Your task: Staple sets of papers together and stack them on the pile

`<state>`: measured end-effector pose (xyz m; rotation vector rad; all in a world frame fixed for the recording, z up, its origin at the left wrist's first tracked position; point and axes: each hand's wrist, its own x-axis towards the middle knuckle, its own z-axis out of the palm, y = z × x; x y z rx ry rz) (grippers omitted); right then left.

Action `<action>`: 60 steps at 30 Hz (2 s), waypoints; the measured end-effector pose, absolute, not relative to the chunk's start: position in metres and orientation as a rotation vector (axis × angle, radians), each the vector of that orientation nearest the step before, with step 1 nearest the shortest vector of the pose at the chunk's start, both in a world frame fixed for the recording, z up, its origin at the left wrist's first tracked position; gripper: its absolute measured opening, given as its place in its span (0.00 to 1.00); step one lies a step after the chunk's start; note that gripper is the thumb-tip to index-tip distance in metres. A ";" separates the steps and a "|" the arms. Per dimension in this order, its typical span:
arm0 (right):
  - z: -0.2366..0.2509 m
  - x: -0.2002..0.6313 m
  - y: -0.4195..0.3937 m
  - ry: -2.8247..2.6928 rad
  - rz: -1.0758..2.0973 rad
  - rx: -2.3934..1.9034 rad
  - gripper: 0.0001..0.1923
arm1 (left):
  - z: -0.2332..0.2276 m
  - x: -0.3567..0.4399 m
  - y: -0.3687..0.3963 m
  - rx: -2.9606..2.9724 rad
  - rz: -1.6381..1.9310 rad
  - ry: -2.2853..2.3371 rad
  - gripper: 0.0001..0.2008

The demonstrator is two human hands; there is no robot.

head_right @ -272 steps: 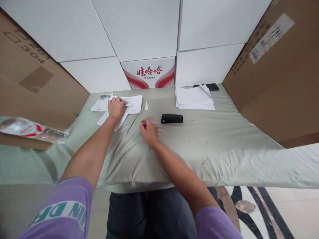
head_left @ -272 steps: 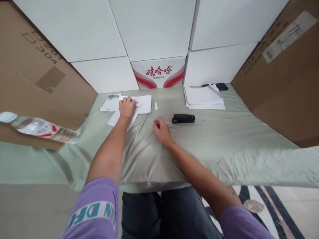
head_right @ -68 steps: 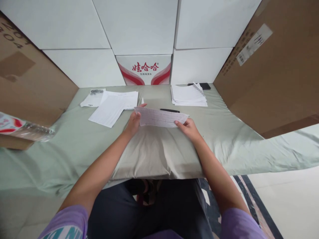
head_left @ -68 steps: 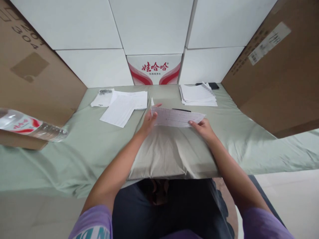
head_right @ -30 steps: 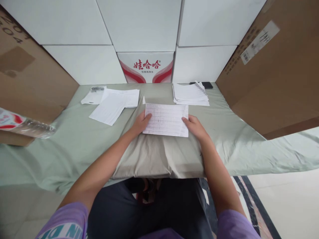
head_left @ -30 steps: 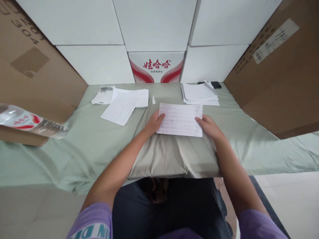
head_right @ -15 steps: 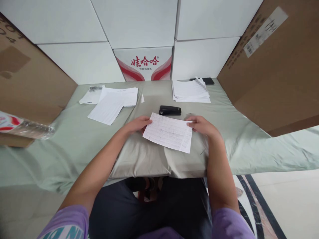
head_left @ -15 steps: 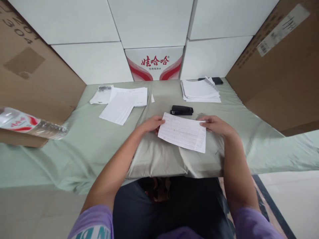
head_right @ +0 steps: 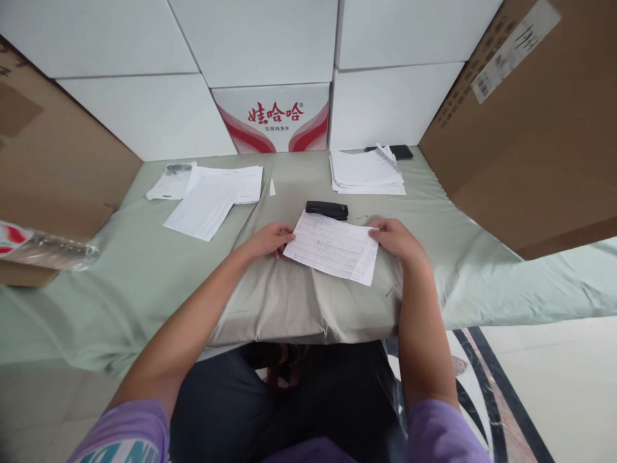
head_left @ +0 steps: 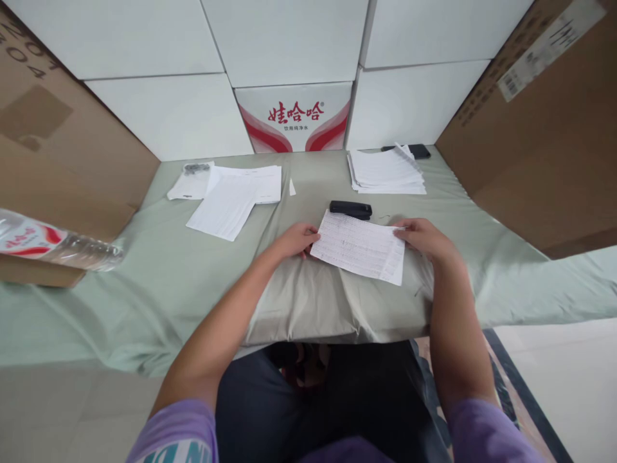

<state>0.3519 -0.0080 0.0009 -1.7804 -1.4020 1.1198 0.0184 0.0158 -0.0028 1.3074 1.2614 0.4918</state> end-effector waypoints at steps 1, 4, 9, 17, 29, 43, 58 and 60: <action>0.000 0.353 -0.007 -1.432 1.046 -1.806 0.07 | -0.002 0.019 0.015 1.309 0.477 1.257 0.07; 0.000 0.354 -0.007 -1.486 0.845 -1.856 0.07 | -0.002 0.021 0.013 1.322 0.445 1.235 0.07; 0.007 0.350 -0.010 -1.461 0.880 -1.892 0.09 | -0.001 0.023 0.010 1.371 0.478 1.225 0.10; 0.008 0.354 -0.011 -1.665 0.826 -1.963 0.08 | -0.013 0.024 0.012 1.477 0.574 1.253 0.09; 0.011 0.336 -0.015 -1.706 0.376 -2.044 0.13 | -0.009 0.025 0.009 1.512 0.605 1.318 0.12; 0.059 0.205 0.088 -1.831 -0.018 -1.684 0.11 | -0.011 0.024 0.010 1.531 0.633 1.304 0.12; 0.014 0.174 0.124 -1.973 0.079 -2.058 0.17 | -0.015 0.025 0.011 1.587 0.583 1.310 0.13; 0.014 0.171 0.123 -1.987 0.051 -2.066 0.17 | -0.013 0.025 0.009 1.582 0.570 1.311 0.13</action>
